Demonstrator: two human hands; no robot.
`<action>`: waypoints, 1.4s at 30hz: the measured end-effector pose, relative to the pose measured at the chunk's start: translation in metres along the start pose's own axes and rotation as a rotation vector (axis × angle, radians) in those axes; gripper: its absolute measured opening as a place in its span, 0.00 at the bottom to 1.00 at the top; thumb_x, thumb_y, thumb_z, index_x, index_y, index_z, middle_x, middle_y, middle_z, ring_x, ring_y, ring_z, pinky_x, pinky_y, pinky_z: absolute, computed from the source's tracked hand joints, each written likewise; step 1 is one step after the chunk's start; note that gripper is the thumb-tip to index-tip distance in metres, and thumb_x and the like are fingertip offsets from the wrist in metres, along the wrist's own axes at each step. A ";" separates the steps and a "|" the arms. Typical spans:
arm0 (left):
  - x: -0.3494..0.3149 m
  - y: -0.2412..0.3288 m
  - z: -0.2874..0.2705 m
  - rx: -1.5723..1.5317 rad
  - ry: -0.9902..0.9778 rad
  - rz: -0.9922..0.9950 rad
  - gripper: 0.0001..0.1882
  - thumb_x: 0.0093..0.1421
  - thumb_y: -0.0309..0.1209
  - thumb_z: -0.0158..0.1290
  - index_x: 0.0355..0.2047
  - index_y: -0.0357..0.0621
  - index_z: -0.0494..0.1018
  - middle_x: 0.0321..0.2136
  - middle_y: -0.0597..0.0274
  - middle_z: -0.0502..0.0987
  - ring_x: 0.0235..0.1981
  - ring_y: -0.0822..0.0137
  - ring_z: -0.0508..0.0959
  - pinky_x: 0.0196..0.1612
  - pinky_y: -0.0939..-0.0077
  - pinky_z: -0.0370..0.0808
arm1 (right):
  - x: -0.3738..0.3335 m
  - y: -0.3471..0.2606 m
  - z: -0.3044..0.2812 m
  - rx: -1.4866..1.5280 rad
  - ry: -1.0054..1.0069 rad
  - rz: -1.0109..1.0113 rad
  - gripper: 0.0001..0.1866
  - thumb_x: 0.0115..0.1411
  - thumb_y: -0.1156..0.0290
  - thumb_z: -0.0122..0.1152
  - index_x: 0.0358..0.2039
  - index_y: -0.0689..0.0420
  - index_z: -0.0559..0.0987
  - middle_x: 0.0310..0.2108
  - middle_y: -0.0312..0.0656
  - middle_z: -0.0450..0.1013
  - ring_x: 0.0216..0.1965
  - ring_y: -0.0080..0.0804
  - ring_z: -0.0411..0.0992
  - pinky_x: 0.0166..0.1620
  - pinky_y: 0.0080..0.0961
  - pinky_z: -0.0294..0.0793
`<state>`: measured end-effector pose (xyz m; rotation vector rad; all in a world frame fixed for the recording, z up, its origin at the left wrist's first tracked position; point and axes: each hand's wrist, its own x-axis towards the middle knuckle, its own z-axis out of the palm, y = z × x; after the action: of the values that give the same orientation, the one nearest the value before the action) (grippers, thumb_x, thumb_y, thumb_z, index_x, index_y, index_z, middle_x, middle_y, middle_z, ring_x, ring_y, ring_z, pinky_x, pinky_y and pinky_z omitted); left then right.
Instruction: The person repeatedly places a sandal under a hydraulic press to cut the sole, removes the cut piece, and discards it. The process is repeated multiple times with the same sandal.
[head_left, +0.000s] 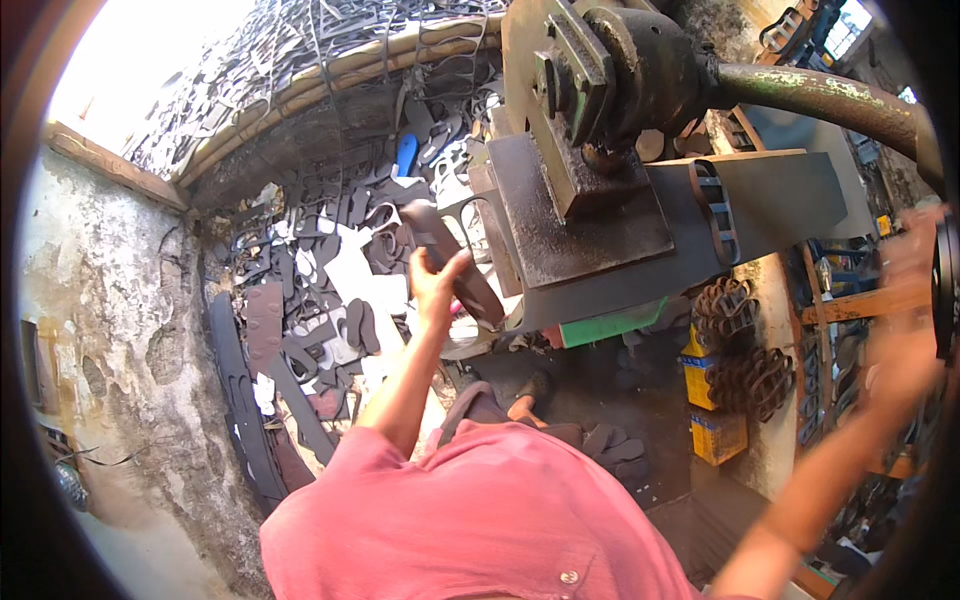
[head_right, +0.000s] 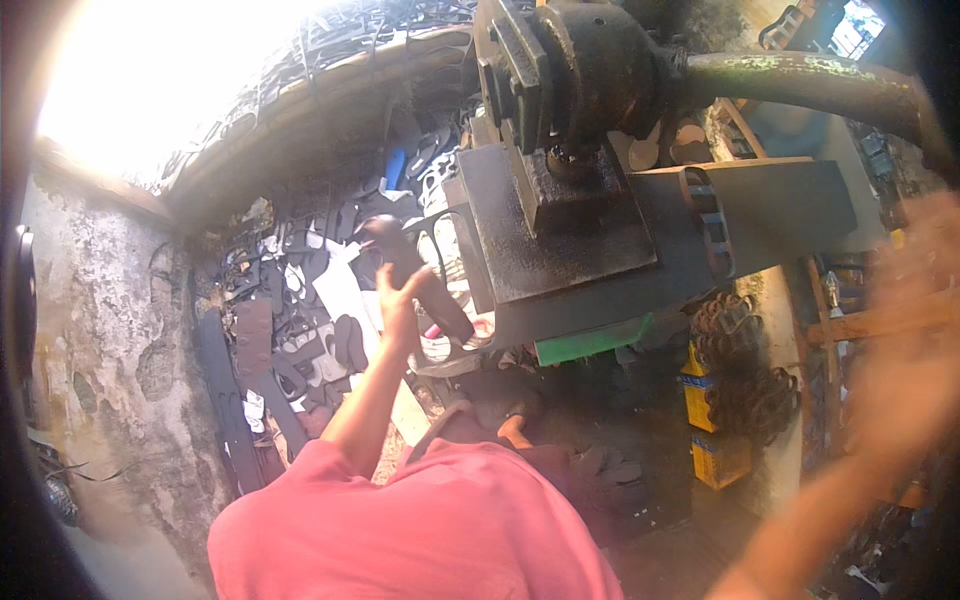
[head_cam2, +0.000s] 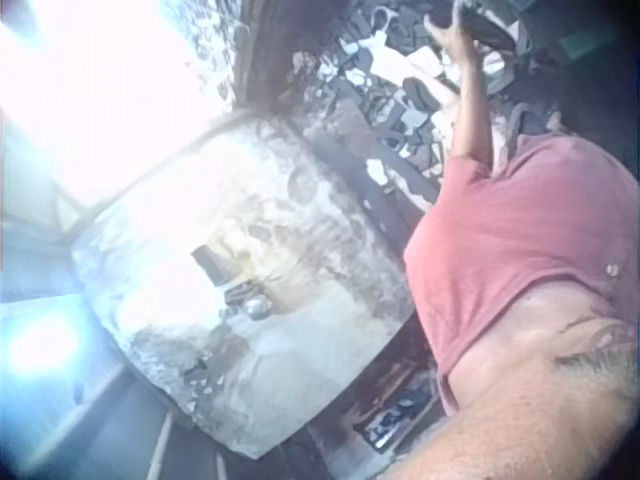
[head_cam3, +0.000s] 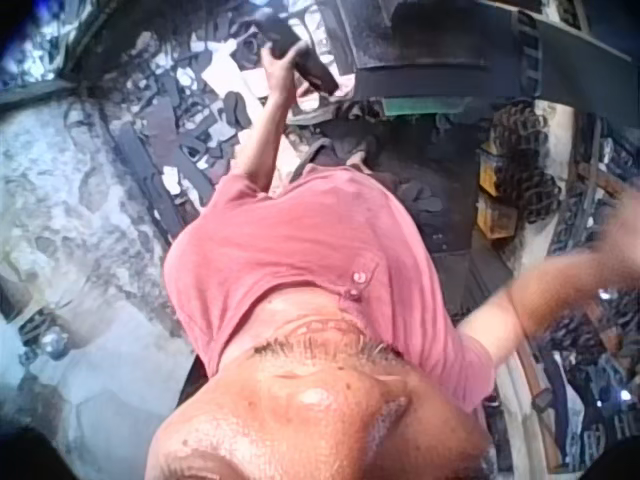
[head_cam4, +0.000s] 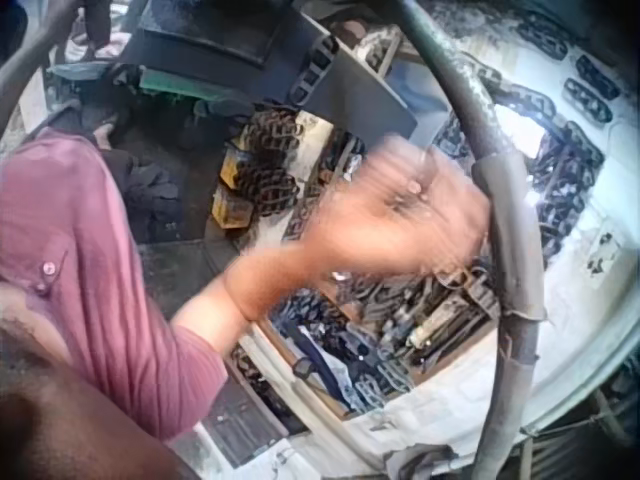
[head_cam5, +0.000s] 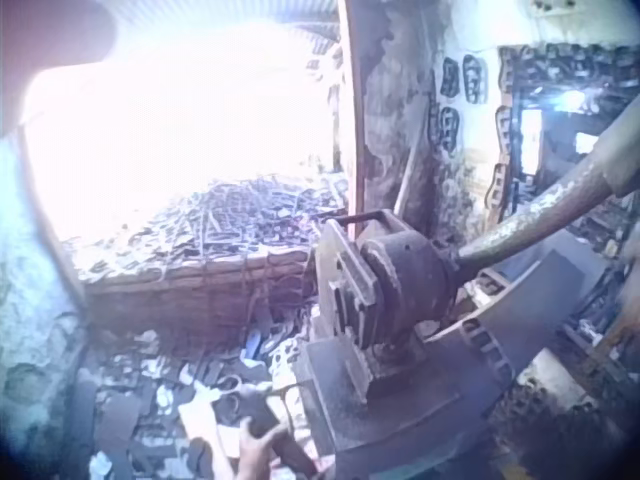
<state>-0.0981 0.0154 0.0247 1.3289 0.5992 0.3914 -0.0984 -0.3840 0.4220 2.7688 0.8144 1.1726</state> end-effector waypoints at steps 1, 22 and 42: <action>-0.024 0.029 -0.028 0.022 0.009 0.011 0.42 0.53 0.31 0.74 0.61 0.40 0.60 0.50 0.52 0.74 0.49 0.63 0.79 0.55 0.65 0.78 | -0.028 -0.034 0.058 0.387 -0.142 0.074 0.26 0.57 0.59 0.75 0.53 0.57 0.79 0.50 0.45 0.76 0.53 0.46 0.74 0.59 0.42 0.73; -0.160 -0.006 0.034 0.557 -1.610 0.586 0.56 0.39 0.31 0.75 0.68 0.38 0.58 0.63 0.43 0.71 0.66 0.42 0.70 0.70 0.47 0.66 | -0.320 -0.226 0.133 1.964 -0.142 1.789 0.22 0.63 0.56 0.73 0.50 0.58 0.82 0.47 0.39 0.79 0.55 0.28 0.73 0.58 0.33 0.73; -0.144 -0.052 0.084 0.432 -0.738 0.312 0.54 0.51 0.28 0.73 0.71 0.45 0.49 0.55 0.49 0.66 0.53 0.57 0.71 0.49 0.63 0.75 | -0.368 -0.288 0.166 0.386 -0.349 1.354 0.43 0.53 0.55 0.78 0.65 0.57 0.68 0.62 0.55 0.69 0.61 0.54 0.70 0.61 0.45 0.71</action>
<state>-0.1641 -0.1461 0.0105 1.8511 -0.1607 -0.0059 -0.3306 -0.2817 -0.0037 3.6210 -1.1831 0.4138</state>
